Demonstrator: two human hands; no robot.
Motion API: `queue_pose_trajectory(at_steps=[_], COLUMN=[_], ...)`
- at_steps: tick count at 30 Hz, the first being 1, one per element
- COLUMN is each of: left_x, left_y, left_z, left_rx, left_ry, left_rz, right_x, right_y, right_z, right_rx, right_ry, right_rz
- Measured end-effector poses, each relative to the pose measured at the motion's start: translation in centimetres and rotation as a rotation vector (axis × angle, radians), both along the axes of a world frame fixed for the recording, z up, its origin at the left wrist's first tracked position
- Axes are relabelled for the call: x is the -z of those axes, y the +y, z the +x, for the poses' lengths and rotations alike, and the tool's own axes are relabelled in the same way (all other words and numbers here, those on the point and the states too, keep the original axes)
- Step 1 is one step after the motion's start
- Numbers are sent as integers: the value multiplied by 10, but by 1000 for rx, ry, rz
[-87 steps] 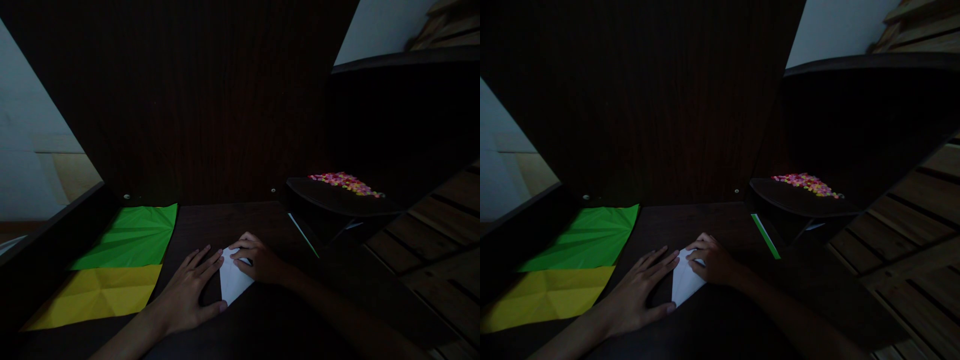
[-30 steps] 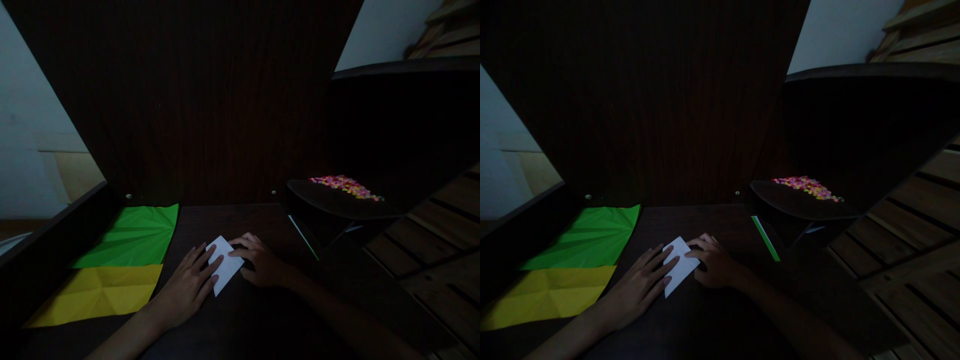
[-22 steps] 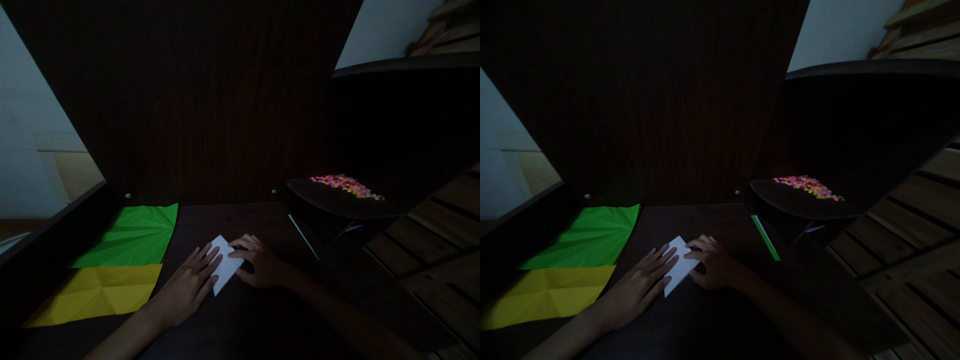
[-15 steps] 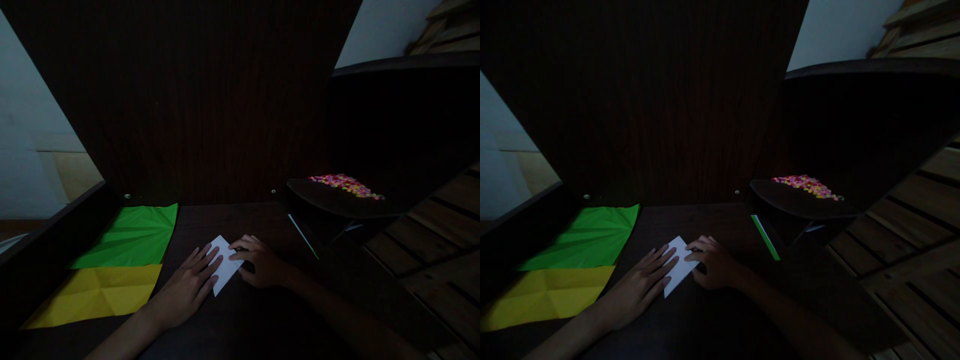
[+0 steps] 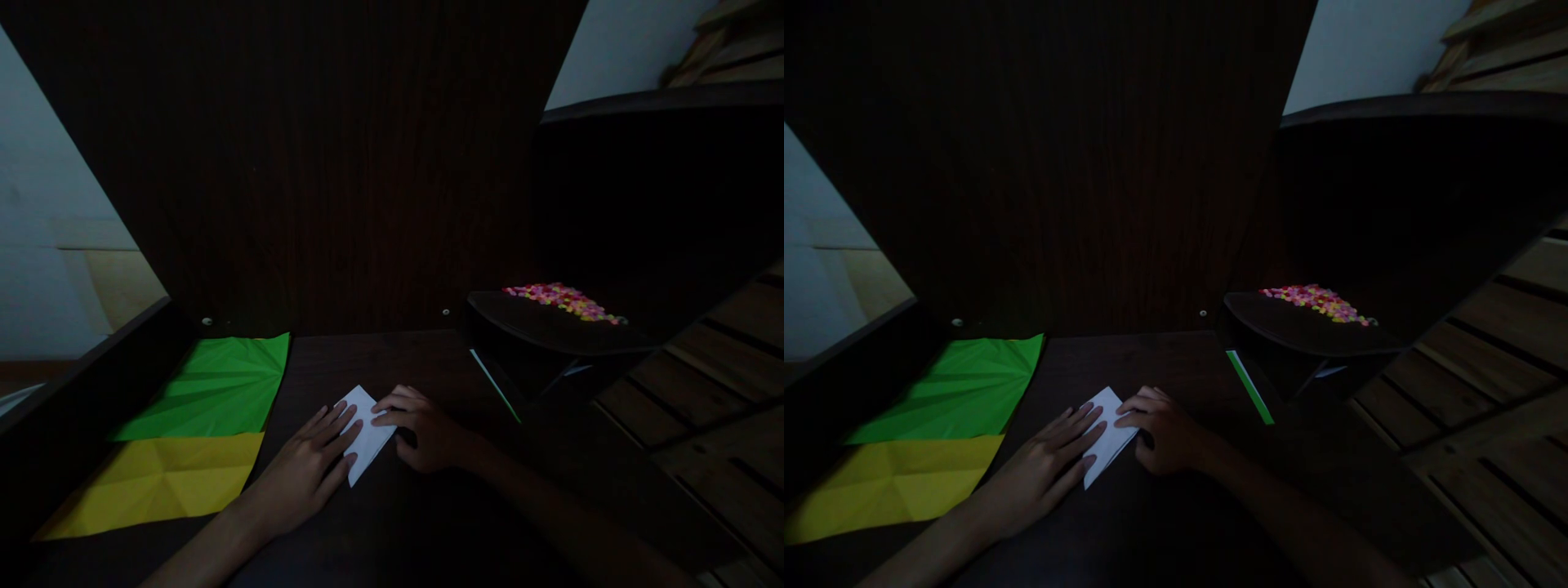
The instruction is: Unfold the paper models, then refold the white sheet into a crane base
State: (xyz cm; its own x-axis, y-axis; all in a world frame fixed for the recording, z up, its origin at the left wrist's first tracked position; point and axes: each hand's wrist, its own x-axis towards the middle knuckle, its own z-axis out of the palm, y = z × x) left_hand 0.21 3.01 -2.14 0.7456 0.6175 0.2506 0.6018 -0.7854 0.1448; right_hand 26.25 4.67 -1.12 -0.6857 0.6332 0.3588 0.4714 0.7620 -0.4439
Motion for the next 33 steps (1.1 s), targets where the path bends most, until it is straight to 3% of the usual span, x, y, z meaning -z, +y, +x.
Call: queue_pose_trajectory(at_steps=[11, 20, 33], left_x=[5, 3, -5], left_y=[1, -2, -5], left_z=[0, 2, 0], left_rx=[4, -77, 24], left_ry=[-93, -106, -79], left_rz=[78, 51, -27], right_x=[3, 3, 9], right_y=[3, 1, 1], right_z=[-2, -3, -5], right_rx=[49, 132, 187], right_ry=[18, 22, 49], right_rz=[-29, -102, -53])
